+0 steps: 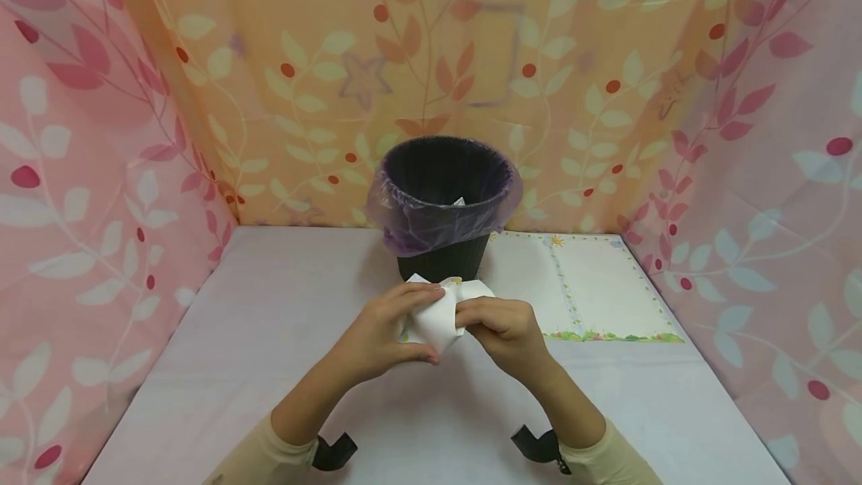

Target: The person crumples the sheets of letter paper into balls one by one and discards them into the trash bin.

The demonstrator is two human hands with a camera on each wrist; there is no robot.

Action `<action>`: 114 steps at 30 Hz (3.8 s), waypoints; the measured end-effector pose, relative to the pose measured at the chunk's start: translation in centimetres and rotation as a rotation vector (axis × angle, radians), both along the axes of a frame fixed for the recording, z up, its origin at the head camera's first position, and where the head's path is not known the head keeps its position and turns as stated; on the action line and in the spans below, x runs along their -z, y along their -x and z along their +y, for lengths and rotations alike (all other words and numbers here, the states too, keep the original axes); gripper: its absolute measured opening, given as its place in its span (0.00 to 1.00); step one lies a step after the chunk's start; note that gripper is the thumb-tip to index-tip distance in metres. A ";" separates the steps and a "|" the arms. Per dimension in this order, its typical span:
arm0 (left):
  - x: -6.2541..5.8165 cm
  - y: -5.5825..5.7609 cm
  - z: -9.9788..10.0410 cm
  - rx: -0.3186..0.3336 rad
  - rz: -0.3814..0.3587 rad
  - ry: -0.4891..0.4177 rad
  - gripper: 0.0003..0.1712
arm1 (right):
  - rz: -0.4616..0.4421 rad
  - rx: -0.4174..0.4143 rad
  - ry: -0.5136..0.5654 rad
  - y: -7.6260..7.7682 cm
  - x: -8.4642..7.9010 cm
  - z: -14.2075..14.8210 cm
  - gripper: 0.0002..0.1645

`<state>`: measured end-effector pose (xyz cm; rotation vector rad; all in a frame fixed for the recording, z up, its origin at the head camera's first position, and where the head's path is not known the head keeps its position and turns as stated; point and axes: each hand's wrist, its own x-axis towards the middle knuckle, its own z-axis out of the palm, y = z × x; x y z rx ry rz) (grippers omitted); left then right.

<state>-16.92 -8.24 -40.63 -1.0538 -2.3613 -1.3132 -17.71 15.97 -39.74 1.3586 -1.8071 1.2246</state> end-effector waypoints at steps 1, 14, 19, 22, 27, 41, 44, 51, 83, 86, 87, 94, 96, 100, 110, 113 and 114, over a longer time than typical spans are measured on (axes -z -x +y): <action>0.2 -0.1 0.2 -0.009 0.005 -0.016 0.49 | 0.000 0.010 0.024 -0.1 0.1 -0.3 0.21; 1.9 -0.1 1.2 -0.096 -0.030 -0.256 0.15 | -0.233 0.069 -0.088 -1.6 -0.5 -0.8 0.17; 1.7 1.1 -0.2 -0.221 -0.187 -0.354 0.10 | -0.322 0.207 -0.139 -1.0 -2.2 1.8 0.31; 1.7 1.5 -0.9 -0.301 -0.308 -0.431 0.10 | -0.319 0.275 -0.196 -0.7 -2.3 2.8 0.32; 1.7 1.3 -0.7 -0.329 -0.393 -0.578 0.09 | -0.336 0.283 -0.259 -0.7 -1.5 1.6 0.24; 3.3 0.1 1.8 -0.382 0.343 -0.394 0.16 | -0.731 0.415 -0.130 -2.0 0.3 -2.2 0.44; 3.5 0.0 2.3 -0.365 0.416 -0.403 0.15 | -0.826 0.332 -0.061 -2.0 0.8 -2.7 0.32; 3.4 0.2 2.8 -0.192 0.304 -0.448 0.19 | -0.900 0.215 0.034 -2.5 0.7 -2.7 0.19; 2.2 0.1 0.9 -0.151 0.265 -0.093 0.18 | -0.694 0.182 -0.042 -0.4 0.0 -0.5 0.28; 2.0 0.1 0.6 -0.124 0.176 -0.131 0.16 | -0.417 0.088 -0.183 -0.2 -0.6 0.1 0.41; 1.9 0.1 0.5 -0.110 0.144 -0.145 0.16 | -0.367 0.046 -0.219 -0.1 -0.8 0.3 0.44; 1.7 0.1 0.4 -0.020 0.016 -0.235 0.16 | -0.173 0.031 -0.253 -0.4 -0.6 0.1 0.38; 1.9 0.0 0.5 -0.016 -0.015 -0.254 0.17 | -0.108 0.074 -0.215 -0.5 -0.2 -0.3 0.30; 1.9 -0.1 1.1 -0.028 -0.093 -0.241 0.16 | -0.016 0.132 -0.113 -0.1 0.4 -0.8 0.24; -0.6 -0.5 -1.3 0.353 -0.270 -0.010 0.52 | -0.448 0.067 0.119 1.0 -0.1 1.7 0.15; -1.0 -0.2 -2.4 0.490 -0.281 -0.026 0.55 | -0.578 -0.001 0.132 1.2 -0.3 2.2 0.11; -1.0 -0.1 -2.6 0.515 -0.271 -0.036 0.54 | -0.612 -0.038 0.134 1.3 -0.3 2.3 0.10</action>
